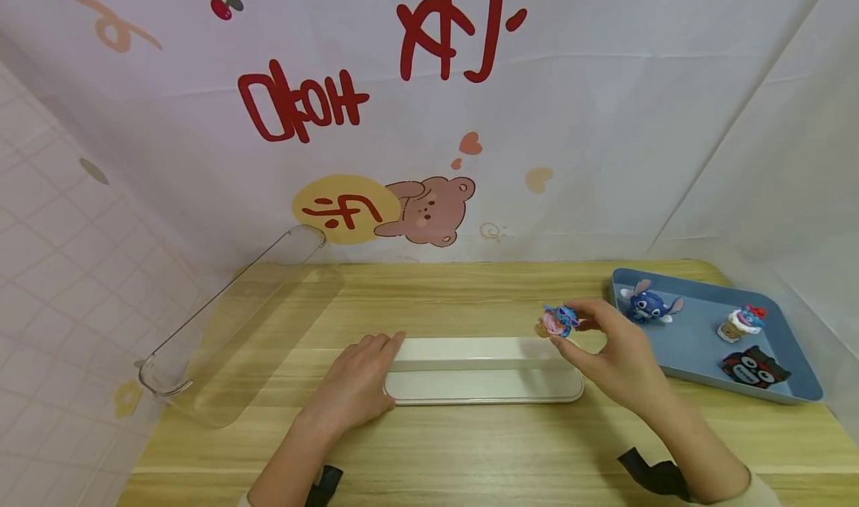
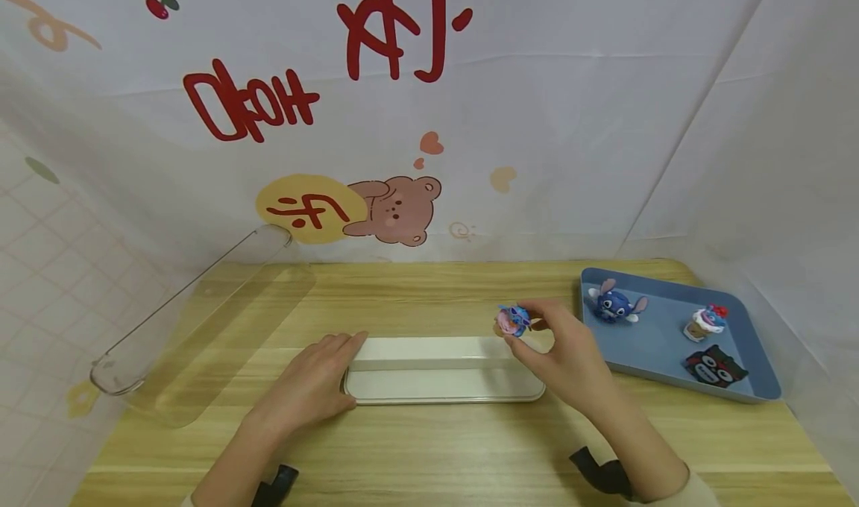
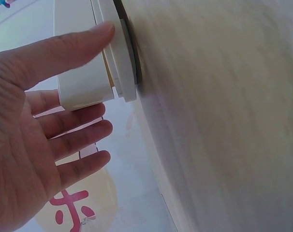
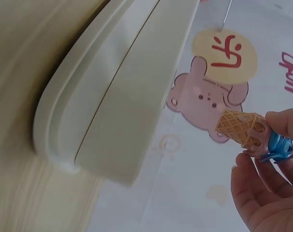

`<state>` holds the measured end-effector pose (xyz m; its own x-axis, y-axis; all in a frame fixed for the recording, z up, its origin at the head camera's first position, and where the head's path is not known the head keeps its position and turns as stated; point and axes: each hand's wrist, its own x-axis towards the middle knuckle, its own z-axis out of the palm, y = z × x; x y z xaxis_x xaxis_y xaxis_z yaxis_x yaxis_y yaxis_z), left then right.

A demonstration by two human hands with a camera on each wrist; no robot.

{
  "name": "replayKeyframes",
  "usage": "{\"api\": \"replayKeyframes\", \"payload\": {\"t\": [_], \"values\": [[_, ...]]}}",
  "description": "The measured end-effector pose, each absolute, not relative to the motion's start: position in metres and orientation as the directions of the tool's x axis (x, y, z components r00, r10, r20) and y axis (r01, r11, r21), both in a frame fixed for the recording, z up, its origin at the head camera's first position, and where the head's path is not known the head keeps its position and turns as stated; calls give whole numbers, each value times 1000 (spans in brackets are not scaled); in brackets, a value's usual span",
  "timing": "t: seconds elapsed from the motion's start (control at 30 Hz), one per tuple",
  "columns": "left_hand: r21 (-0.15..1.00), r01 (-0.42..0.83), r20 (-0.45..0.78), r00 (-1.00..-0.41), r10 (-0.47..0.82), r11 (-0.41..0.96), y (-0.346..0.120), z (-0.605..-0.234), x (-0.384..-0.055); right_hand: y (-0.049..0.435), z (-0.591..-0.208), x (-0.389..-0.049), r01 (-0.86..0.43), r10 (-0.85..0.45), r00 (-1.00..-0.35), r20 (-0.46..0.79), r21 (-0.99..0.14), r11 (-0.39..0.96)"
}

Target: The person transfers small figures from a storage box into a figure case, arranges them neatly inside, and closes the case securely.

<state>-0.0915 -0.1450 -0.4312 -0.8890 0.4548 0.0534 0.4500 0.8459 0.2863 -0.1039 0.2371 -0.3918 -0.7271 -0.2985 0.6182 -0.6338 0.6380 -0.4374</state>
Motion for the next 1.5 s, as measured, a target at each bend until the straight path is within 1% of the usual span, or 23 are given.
{"api": "replayKeyframes", "payload": {"t": [0.3,0.5,0.73,1.07,1.33,1.5], "values": [[281,459,70,-886,459,843,-145,-429,-91,213,-395,-105,-677,-329,-707,626,-466,570],[282,463,82,-884,460,840,-144,-429,-91,197,-397,-108,-711,-364,-691,625,-497,497],[291,462,75,-884,461,838,-144,-429,-91,178,-398,-106,-704,-388,-706,593,-530,472],[298,455,58,-886,460,839,-145,-428,-90,152,-401,-105,-713,-434,-701,565,-562,419],[280,461,74,-885,460,842,-144,-428,-91,131,-407,-106,-737,-471,-672,572,-579,349],[278,462,80,-885,459,842,-144,-429,-91,120,-413,-106,-736,-506,-668,546,-588,336]]}}
